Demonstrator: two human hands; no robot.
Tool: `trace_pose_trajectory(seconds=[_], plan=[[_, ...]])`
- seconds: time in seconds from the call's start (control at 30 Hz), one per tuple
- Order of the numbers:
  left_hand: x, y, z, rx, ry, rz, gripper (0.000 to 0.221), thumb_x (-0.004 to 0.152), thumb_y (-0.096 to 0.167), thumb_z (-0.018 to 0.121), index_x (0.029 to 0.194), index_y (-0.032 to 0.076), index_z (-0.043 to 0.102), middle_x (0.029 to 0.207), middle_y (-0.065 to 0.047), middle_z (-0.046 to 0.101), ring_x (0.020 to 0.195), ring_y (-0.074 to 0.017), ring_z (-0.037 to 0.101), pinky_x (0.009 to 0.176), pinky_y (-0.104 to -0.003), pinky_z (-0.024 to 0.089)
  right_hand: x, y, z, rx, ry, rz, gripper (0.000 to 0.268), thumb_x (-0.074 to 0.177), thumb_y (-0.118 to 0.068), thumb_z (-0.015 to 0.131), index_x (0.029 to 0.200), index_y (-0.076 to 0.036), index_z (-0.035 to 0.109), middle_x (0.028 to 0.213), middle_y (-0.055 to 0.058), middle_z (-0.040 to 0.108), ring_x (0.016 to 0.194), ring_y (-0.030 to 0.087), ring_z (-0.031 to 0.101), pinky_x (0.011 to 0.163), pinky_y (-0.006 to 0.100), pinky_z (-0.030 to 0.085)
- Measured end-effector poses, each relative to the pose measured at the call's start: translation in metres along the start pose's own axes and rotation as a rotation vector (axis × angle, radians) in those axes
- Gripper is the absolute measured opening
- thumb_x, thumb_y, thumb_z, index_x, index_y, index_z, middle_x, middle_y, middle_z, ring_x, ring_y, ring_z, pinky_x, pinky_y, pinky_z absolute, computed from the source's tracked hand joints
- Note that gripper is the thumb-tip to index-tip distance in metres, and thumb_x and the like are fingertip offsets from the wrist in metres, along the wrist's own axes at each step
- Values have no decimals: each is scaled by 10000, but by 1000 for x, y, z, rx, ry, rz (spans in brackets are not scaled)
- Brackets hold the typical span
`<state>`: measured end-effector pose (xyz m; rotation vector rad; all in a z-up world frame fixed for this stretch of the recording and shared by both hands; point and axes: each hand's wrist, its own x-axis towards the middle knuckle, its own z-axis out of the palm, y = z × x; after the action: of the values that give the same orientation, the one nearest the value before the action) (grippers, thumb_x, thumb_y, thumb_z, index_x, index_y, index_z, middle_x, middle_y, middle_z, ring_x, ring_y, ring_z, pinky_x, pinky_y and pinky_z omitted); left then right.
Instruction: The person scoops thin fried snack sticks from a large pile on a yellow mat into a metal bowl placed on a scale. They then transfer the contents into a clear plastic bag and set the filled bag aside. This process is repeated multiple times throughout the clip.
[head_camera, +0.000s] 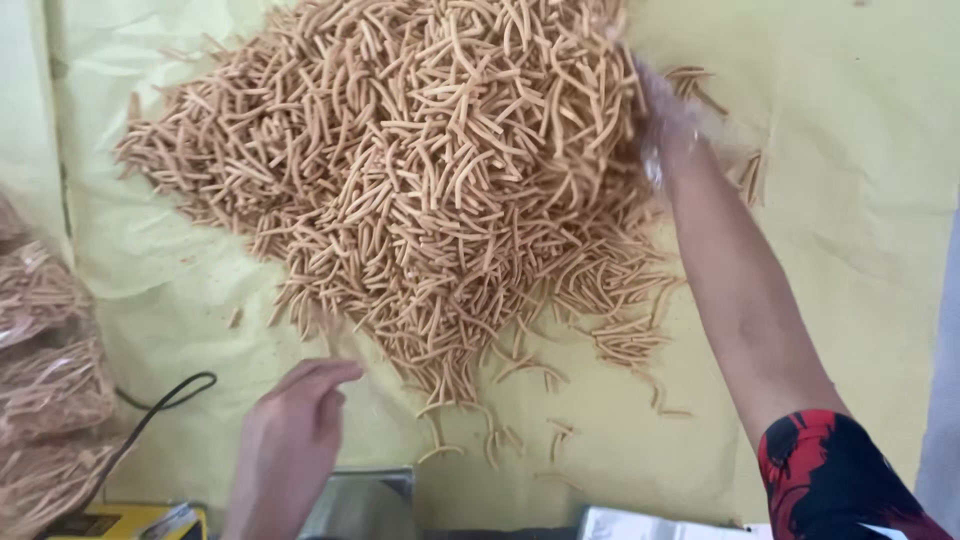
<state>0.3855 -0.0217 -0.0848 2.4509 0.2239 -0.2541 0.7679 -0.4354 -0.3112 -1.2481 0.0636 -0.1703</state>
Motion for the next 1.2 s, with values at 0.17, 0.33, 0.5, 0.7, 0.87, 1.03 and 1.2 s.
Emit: trace_pose_trajectory(seconds=[0.17, 0.33, 0.5, 0.7, 0.87, 1.03, 1.2], plan=[[-4, 50, 10, 77, -6, -81, 246, 881, 69, 623, 1115, 47, 697, 1143, -151, 705, 815, -370, 722, 731, -447, 580, -144, -62, 71, 219, -130, 89, 339, 1109, -312, 568, 1315, -43, 553, 1233, 111, 610, 1117, 251, 610, 974, 395, 515], [-9, 62, 41, 4, -72, 39, 682, 782, -71, 521, 1453, 34, 473, 1584, -98, 482, 765, -404, 705, 676, -466, 571, -257, -112, 120, 357, -223, 154, 396, 1096, -337, 557, 1349, -34, 533, 1273, 127, 599, 1147, 268, 609, 1000, 413, 517], [3, 59, 76, -141, 122, 229, 562, 817, -44, 574, 1373, 39, 583, 1511, -111, 551, 1076, -369, 696, 896, -418, 572, -310, -149, 128, 421, -200, 127, 453, 1083, -363, 546, 1382, -24, 513, 1313, 143, 588, 1176, 284, 608, 1025, 432, 520], [-4, 71, 101, -211, 154, 189, 615, 783, -35, 609, 1396, 12, 586, 1503, -126, 557, 1182, -346, 651, 980, -410, 533, -342, -177, 125, 585, -75, 87, 521, 1068, -393, 533, 1422, -13, 489, 1360, 162, 574, 1212, 304, 607, 1056, 454, 523], [-20, 94, 86, -424, 91, 263, 818, 696, -21, 705, 1470, -10, 442, 1566, -182, 422, 1390, -378, 482, 1094, -405, 462, -350, -161, 135, 631, 57, -3, 579, 1055, -418, 522, 1455, -4, 469, 1400, 178, 563, 1242, 320, 606, 1081, 472, 526], [-35, 94, 72, -542, 116, 276, 940, 738, 40, 830, 1550, 18, 357, 1592, -185, 348, 1469, -367, 392, 1182, -389, 385, -360, -140, 143, 482, 241, -123, 627, 1037, -410, 548, 1478, 22, 440, 1443, 185, 546, 1285, 320, 596, 1122, 468, 513], [-42, 91, 62, -598, 176, 326, 927, 692, -41, 762, 1534, 22, 380, 1567, -174, 376, 1442, -359, 431, 1115, -379, 453, -379, -162, 156, 307, -83, -282, 663, 1054, -423, 625, 1525, -6, 416, 1460, 168, 534, 1347, 307, 571, 1171, 501, 485]])
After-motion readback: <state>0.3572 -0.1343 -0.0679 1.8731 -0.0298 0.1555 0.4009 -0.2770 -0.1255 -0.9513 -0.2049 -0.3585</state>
